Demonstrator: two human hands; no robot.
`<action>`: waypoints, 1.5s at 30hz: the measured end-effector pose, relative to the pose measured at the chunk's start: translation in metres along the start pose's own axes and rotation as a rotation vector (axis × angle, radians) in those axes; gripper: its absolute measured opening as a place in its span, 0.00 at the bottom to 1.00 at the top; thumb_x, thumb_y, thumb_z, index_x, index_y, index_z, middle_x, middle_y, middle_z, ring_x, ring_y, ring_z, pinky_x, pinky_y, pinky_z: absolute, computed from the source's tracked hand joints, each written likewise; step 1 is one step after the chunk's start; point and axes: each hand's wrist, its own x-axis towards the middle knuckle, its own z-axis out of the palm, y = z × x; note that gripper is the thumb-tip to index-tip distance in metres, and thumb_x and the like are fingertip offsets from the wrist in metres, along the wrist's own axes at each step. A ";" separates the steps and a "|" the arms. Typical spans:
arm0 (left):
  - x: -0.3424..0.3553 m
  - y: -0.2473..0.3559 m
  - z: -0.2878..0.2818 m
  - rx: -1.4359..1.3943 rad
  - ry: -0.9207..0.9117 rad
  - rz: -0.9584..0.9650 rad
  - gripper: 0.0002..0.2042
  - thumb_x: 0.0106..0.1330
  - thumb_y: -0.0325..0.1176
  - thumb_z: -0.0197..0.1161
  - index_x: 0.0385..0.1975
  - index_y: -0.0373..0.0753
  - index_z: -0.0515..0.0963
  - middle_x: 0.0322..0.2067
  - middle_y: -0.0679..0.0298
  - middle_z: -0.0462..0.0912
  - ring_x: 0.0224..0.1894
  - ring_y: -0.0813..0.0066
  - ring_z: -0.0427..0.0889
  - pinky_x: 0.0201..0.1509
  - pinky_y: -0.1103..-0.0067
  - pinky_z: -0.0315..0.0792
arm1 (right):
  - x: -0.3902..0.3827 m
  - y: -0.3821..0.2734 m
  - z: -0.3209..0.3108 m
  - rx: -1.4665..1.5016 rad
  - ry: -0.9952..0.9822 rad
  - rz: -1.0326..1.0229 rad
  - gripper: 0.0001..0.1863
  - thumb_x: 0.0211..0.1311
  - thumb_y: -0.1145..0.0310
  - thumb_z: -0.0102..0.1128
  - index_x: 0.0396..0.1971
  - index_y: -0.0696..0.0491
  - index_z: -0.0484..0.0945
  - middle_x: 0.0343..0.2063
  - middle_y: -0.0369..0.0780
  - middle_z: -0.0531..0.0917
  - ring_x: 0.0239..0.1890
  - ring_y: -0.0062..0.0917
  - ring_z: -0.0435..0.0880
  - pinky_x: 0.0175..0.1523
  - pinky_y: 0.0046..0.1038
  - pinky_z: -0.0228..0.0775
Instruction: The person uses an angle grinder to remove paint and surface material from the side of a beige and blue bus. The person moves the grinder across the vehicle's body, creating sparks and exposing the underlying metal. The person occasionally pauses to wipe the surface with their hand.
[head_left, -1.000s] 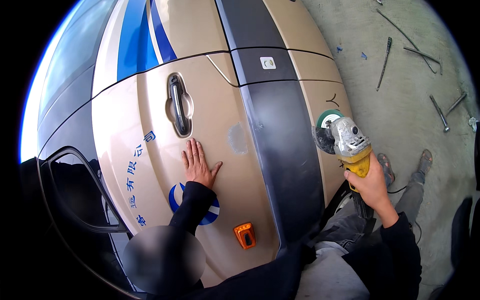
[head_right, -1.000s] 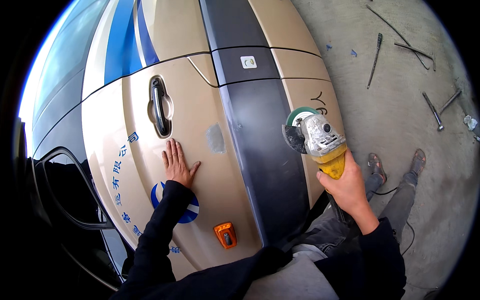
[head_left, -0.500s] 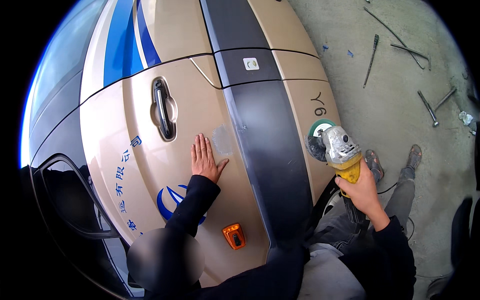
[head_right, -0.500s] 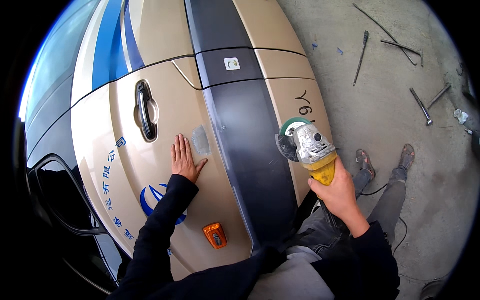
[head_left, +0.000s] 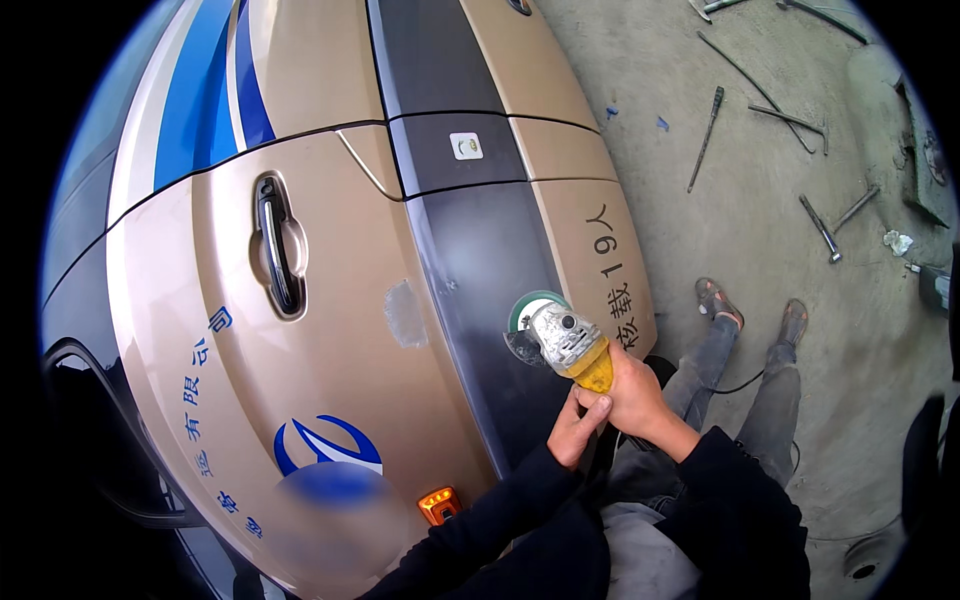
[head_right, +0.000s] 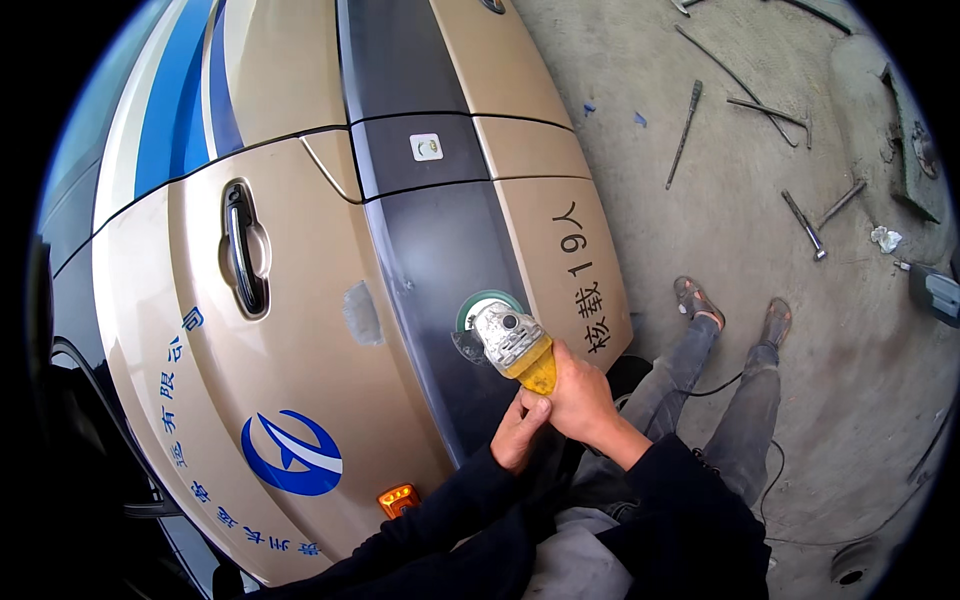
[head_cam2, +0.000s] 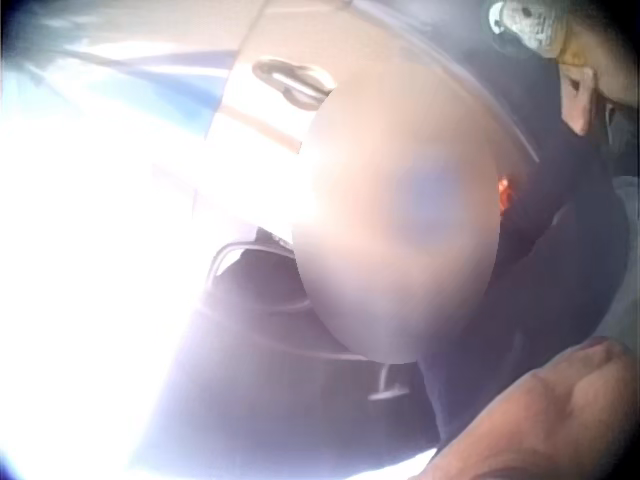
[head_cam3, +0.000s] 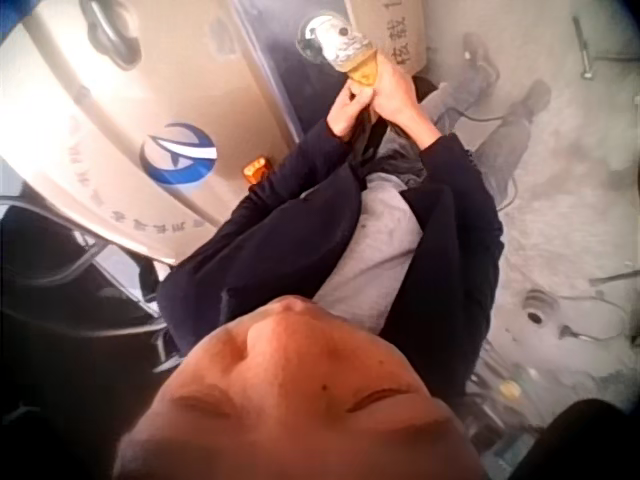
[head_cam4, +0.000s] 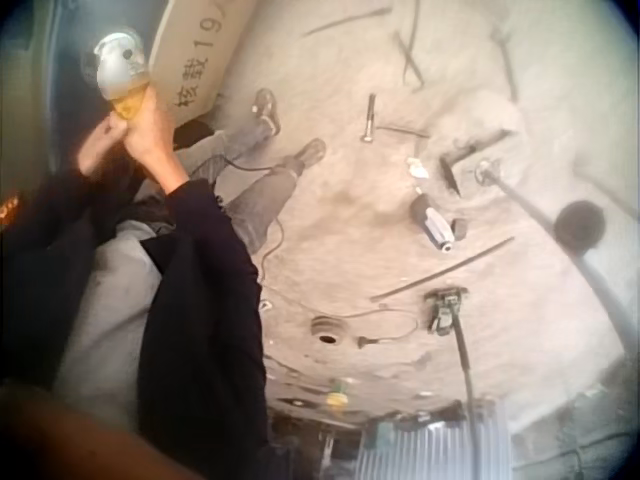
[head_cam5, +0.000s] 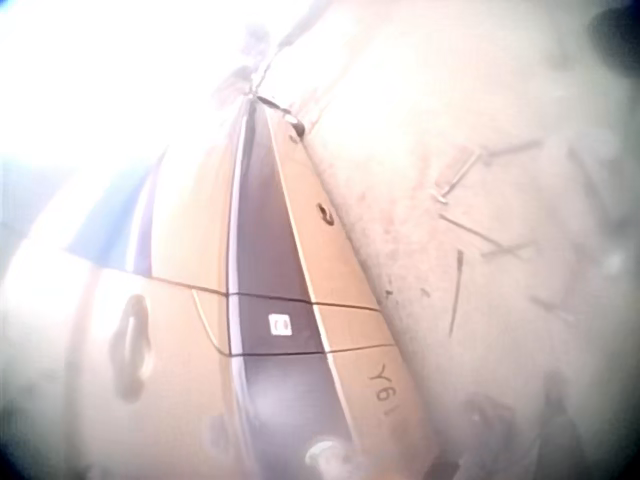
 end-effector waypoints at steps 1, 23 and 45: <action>0.009 0.000 -0.012 -0.091 -0.006 -0.004 0.29 0.74 0.42 0.63 0.67 0.32 0.62 0.61 0.62 0.71 0.66 0.74 0.68 0.74 0.73 0.56 | 0.008 -0.001 0.010 -0.015 -0.009 0.010 0.30 0.51 0.54 0.71 0.47 0.58 0.71 0.35 0.53 0.85 0.40 0.54 0.84 0.45 0.49 0.76; 0.075 0.060 -0.055 -0.393 0.231 0.092 0.25 0.69 0.32 0.67 0.63 0.31 0.70 0.57 0.57 0.79 0.59 0.69 0.78 0.66 0.72 0.69 | 0.109 -0.023 0.044 -0.031 -0.286 0.012 0.27 0.53 0.59 0.70 0.48 0.58 0.70 0.34 0.55 0.84 0.41 0.55 0.83 0.45 0.48 0.76; 0.165 0.179 -0.144 2.281 0.280 0.426 0.46 0.70 0.61 0.55 0.74 0.27 0.54 0.77 0.46 0.48 0.81 0.55 0.42 0.82 0.61 0.37 | 0.124 -0.027 -0.064 0.329 0.089 0.061 0.27 0.56 0.72 0.70 0.55 0.60 0.72 0.45 0.40 0.84 0.47 0.23 0.82 0.55 0.29 0.74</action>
